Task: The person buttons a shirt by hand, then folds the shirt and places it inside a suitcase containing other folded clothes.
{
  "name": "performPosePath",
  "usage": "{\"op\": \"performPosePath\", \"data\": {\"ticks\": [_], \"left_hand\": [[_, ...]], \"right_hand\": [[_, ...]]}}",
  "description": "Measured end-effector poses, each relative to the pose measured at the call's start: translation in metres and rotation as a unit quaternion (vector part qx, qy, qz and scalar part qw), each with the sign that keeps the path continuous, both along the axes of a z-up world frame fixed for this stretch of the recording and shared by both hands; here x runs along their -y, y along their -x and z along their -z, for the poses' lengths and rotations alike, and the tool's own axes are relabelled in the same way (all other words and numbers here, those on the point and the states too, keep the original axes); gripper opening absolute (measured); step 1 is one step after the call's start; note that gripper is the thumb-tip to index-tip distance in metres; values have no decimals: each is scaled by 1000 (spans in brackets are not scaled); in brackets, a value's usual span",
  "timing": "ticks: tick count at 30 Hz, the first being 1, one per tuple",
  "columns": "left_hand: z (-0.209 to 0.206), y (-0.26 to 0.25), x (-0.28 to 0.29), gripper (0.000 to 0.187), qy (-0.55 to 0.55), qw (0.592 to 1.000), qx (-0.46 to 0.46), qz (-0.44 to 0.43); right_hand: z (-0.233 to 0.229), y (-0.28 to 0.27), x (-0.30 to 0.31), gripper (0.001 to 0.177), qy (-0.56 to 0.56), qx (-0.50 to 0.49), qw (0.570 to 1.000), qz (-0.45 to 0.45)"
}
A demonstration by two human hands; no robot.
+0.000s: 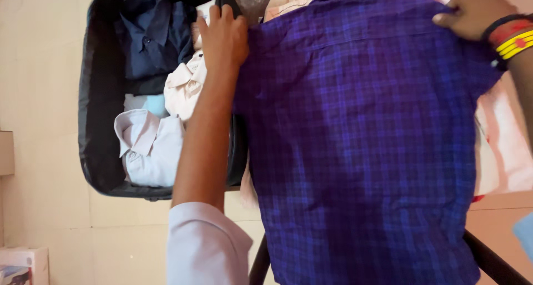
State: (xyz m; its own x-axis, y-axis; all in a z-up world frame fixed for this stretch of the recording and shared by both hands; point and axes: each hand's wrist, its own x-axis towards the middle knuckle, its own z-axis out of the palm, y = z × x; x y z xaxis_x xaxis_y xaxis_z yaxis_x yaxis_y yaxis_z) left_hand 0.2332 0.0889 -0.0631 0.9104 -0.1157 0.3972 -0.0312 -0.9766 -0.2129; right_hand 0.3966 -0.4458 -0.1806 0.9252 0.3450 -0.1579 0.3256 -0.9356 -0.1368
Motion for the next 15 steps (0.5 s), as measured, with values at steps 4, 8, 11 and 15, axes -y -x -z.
{"op": "performPosePath", "data": {"ticks": [4,8,11,15], "left_hand": [[-8,-17,-20,2,76,991,-105,-36],[-28,-26,-30,5,88,995,11,-36],[-36,-29,-14,20,65,991,97,-66],[-41,8,34,57,16,991,91,-98]], "right_hand": [[9,-22,9,56,-79,-52,989,112],[4,-24,10,55,-69,-21,988,136],[-5,-21,12,55,-76,-4,986,145],[7,-8,31,57,-95,3,983,156]]}}
